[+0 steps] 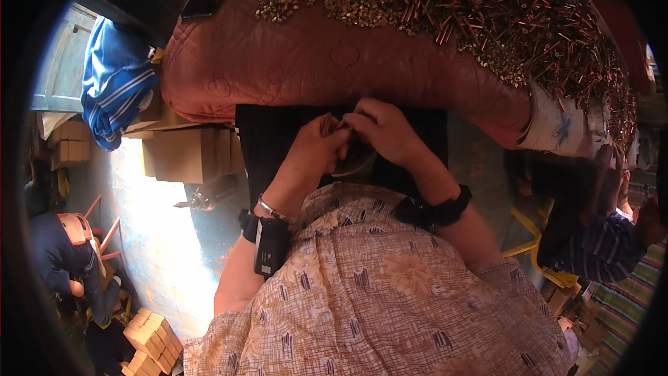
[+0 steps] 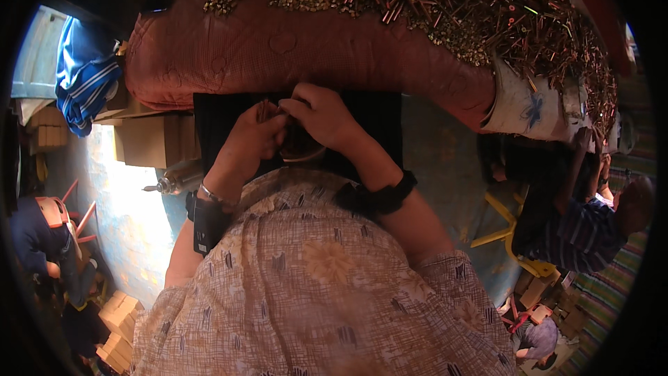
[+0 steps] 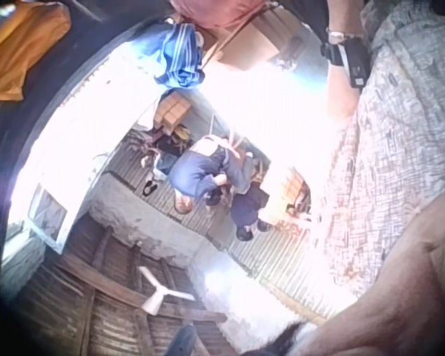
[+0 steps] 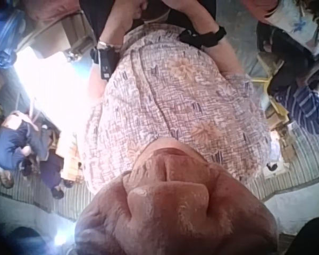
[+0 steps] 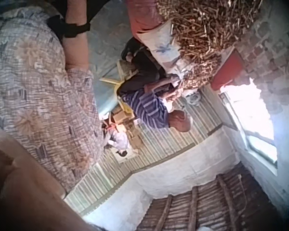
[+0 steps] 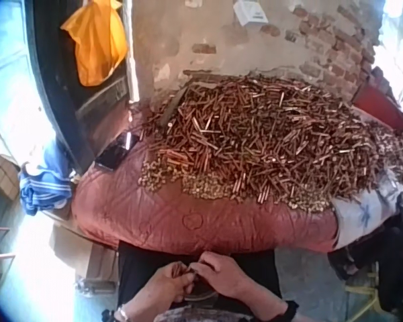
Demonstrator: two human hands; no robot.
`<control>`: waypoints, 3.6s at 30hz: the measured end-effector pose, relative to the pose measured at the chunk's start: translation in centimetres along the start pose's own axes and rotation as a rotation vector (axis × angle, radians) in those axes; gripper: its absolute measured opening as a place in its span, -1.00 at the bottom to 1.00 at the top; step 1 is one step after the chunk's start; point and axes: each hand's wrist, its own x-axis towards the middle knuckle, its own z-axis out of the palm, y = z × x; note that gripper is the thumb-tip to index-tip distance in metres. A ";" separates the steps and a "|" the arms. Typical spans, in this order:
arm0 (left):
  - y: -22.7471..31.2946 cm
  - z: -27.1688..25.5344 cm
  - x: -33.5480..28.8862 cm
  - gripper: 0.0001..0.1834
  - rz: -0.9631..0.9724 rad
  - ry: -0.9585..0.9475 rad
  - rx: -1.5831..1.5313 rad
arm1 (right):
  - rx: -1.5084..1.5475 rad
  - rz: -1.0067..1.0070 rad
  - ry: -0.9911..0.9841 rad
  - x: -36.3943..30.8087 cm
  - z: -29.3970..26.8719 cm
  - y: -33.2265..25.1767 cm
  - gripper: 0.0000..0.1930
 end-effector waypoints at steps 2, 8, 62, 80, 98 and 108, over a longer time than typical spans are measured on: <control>0.1 0.0 0.1 -0.84 -0.010 -0.030 -0.040 | -0.102 -0.031 0.019 0.3 0.0 0.5 -0.74; -1.5 -0.8 0.8 -0.78 -0.041 -0.042 -0.048 | -0.163 -0.216 0.286 1.7 -1.6 -1.3 -0.79; -0.2 0.8 -0.8 -0.87 0.064 -0.179 -0.281 | 0.420 -0.101 -0.001 -1.7 -2.5 0.6 -0.85; -0.4 1.0 -0.6 -0.86 0.057 -0.145 -0.182 | 0.210 -0.165 -0.015 -2.0 -2.4 -0.4 -0.87; 0.2 0.9 -0.7 -0.88 0.035 -0.071 -0.023 | 0.218 -0.087 -0.060 -1.7 -1.9 -0.3 -0.89; -0.1 0.8 -0.3 -0.92 0.168 -0.020 0.177 | 0.316 -0.069 -0.076 -1.7 -1.8 0.5 -0.90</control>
